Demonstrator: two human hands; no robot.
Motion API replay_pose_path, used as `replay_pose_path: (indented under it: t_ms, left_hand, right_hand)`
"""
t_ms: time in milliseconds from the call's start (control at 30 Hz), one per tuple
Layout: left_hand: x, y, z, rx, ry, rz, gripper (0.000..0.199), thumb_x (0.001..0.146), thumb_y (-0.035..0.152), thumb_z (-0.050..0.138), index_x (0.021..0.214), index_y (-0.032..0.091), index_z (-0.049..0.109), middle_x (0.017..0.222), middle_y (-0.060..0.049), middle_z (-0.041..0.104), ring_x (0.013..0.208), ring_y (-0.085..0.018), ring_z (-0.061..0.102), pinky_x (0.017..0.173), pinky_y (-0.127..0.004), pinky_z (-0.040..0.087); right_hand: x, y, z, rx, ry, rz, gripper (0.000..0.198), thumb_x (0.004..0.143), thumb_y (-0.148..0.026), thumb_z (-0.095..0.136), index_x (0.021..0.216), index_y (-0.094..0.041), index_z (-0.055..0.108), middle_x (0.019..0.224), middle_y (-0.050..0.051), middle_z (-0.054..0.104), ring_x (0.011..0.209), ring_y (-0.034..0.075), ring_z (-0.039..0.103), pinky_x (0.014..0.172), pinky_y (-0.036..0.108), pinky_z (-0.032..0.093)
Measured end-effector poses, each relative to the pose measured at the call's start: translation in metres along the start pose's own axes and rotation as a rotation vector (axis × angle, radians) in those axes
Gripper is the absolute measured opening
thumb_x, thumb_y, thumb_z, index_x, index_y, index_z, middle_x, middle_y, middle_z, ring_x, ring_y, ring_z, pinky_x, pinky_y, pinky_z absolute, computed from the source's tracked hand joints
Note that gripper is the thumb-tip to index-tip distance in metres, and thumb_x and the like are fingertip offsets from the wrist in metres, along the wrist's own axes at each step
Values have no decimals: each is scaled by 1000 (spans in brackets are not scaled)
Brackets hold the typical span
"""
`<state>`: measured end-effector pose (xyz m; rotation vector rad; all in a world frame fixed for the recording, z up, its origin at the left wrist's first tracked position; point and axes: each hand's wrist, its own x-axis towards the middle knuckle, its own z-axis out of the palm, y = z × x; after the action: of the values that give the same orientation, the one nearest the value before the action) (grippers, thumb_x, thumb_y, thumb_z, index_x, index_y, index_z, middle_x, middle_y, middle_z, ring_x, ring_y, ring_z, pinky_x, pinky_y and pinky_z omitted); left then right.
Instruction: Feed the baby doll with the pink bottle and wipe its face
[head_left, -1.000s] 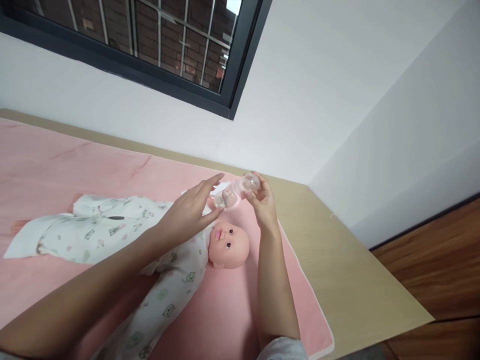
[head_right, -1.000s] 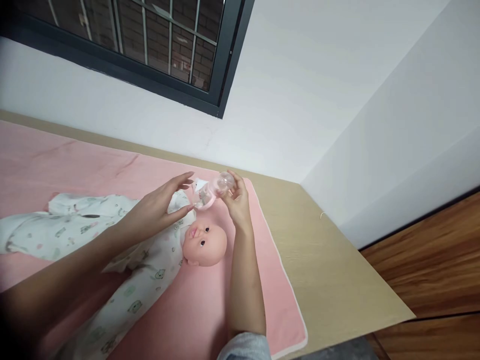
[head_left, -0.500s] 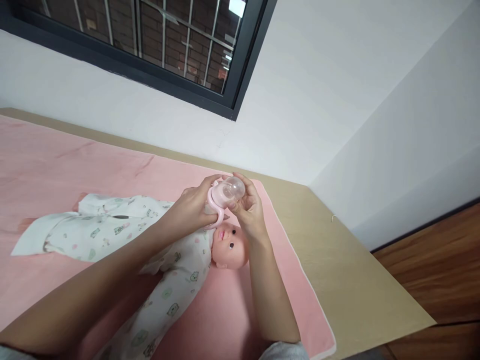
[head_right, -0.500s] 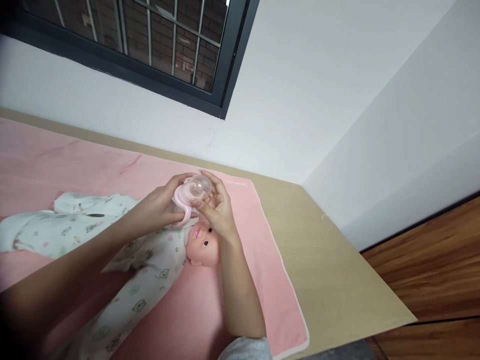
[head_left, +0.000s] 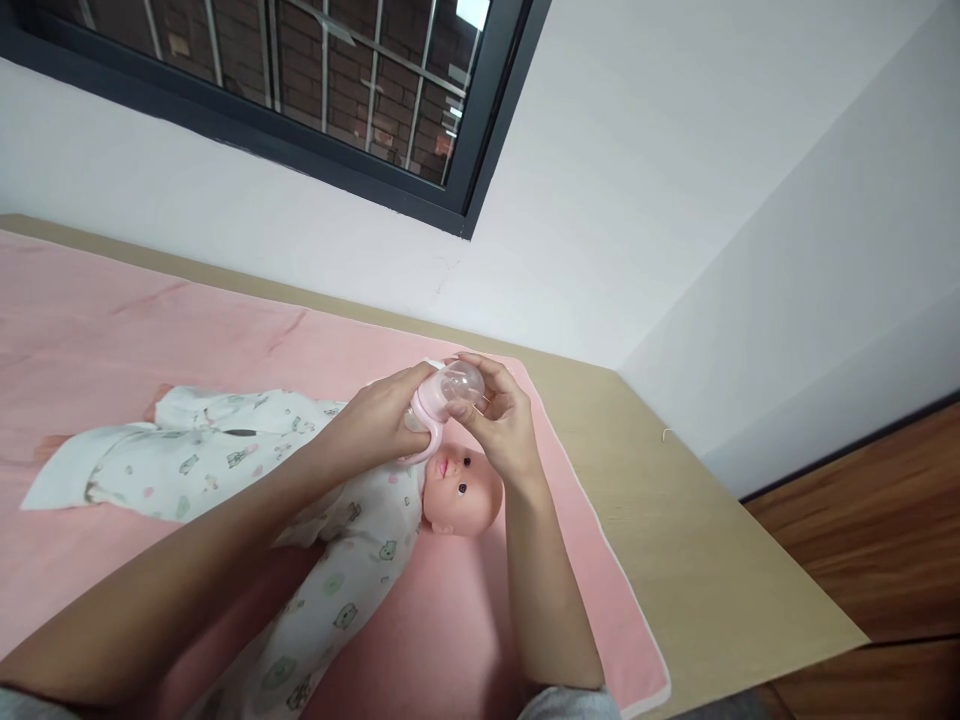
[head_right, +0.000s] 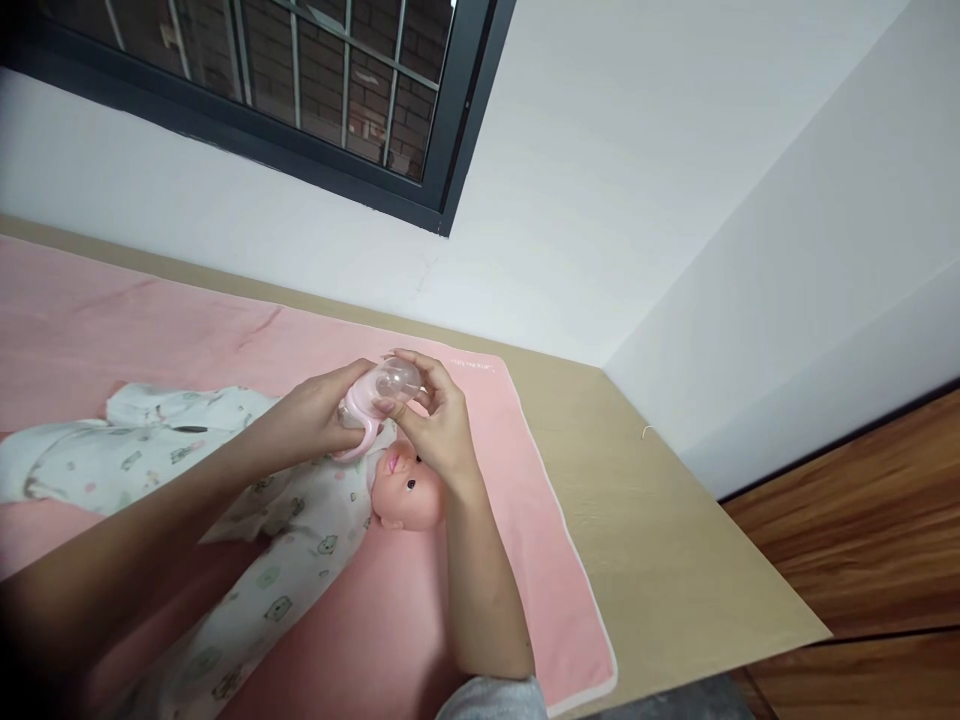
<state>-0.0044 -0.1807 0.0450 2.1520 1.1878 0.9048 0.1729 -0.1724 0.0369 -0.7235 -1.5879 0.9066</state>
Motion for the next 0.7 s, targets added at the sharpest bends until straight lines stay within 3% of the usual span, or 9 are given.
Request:
replay_pose_path:
  t_ms: [700]
  left_hand:
    - [4, -13, 2, 141, 14, 45, 43, 63, 14, 50, 105, 25, 52, 90, 2, 60, 76, -19, 57, 61, -26, 39]
  right_hand:
    - [-2, -7, -5, 18, -42, 58, 52, 67, -39, 87, 112, -25, 66, 126, 7, 66, 119, 22, 62, 99, 38, 55]
